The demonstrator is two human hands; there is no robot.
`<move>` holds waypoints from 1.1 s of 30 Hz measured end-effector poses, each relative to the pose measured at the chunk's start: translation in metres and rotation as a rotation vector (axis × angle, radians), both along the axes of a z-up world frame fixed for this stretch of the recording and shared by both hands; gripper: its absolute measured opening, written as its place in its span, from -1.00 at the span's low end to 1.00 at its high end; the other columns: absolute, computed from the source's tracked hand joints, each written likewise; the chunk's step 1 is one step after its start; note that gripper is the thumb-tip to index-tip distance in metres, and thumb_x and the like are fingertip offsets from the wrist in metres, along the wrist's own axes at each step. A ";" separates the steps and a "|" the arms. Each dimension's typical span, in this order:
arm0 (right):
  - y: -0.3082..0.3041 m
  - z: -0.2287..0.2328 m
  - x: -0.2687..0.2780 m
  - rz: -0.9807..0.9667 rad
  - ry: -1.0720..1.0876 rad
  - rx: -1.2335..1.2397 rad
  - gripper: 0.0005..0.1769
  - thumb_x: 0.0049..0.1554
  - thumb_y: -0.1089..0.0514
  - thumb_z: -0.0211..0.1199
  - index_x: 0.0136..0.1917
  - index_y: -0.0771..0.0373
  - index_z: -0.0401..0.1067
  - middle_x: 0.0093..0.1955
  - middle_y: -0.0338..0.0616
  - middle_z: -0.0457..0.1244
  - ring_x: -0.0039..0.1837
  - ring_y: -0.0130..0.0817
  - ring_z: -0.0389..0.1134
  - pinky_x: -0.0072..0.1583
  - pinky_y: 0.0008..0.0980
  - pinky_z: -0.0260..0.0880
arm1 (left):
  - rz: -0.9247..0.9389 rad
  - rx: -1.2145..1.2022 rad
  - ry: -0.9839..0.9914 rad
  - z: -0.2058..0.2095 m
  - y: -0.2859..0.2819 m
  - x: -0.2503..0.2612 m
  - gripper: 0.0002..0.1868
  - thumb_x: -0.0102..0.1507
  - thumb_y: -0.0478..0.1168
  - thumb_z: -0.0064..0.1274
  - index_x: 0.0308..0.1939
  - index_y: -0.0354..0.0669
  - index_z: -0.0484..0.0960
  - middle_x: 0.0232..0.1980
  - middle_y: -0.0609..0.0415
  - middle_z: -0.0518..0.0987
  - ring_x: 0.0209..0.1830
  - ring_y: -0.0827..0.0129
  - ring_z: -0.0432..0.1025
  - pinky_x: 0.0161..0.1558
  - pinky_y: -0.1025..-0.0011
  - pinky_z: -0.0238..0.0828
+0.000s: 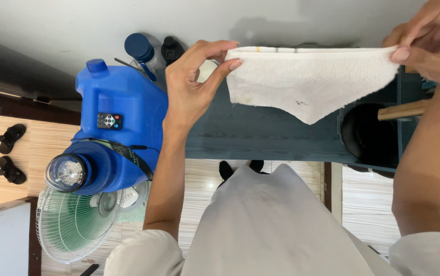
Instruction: The person takes items from a shelf, including a box of coffee sticks, an electronic cable, and cloths, and packs them into a patterned bag.
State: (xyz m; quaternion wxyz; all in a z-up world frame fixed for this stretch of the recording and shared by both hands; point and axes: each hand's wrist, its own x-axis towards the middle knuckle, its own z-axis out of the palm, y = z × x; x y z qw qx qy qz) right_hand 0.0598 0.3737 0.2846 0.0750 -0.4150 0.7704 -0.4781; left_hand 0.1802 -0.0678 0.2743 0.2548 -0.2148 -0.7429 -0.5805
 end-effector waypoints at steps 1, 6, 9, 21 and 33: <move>-0.003 0.004 0.001 -0.037 0.010 0.023 -0.85 0.24 0.31 0.16 0.00 0.26 0.20 -0.16 0.07 0.36 0.02 -0.20 0.52 -0.04 -0.28 0.53 | 0.036 -0.019 -0.005 0.001 0.000 0.002 -0.72 0.37 -0.36 0.33 0.15 -0.16 0.69 -0.09 0.11 0.66 -0.09 0.54 0.55 -0.13 0.57 0.45; -0.026 0.036 0.024 -0.137 0.133 0.231 -0.75 0.26 0.33 0.16 0.19 0.44 0.29 -0.08 0.21 0.34 0.01 -0.10 0.47 0.06 -0.20 0.58 | 0.106 0.017 -0.079 0.007 -0.001 0.002 -0.75 0.33 -0.39 0.31 0.09 -0.20 0.72 -0.16 0.11 0.66 -0.23 0.53 0.47 -0.26 0.57 0.32; -0.043 0.041 0.036 -0.239 0.091 0.369 -0.68 0.24 0.29 0.20 0.24 0.49 0.40 -0.07 0.18 0.37 0.00 -0.11 0.47 0.08 -0.20 0.55 | 0.005 0.158 -0.100 0.000 -0.004 -0.007 -0.76 0.35 -0.41 0.29 0.11 -0.26 0.71 -0.16 0.06 0.65 -0.20 0.50 0.47 -0.12 0.54 0.36; -0.135 -0.006 0.015 -0.528 -0.331 0.253 -0.70 0.31 0.05 0.26 0.06 0.38 0.52 -0.20 -0.04 0.41 -0.20 -0.36 0.48 -0.13 -0.41 0.52 | 0.317 0.207 -0.217 -0.061 0.038 -0.065 -0.77 0.29 -0.29 0.26 -0.01 -0.31 0.68 -0.16 -0.01 0.74 -0.15 0.46 0.63 -0.02 0.49 0.62; -0.202 -0.047 0.044 -0.569 -0.289 -0.198 -0.79 0.34 0.30 0.11 0.07 0.53 0.48 -0.13 0.03 0.42 -0.11 -0.36 0.51 -0.06 -0.44 0.61 | 0.262 0.048 -0.117 -0.088 0.100 -0.037 -0.67 0.35 -0.32 0.18 0.20 -0.14 0.57 0.12 -0.08 0.65 0.12 0.15 0.61 0.12 0.32 0.58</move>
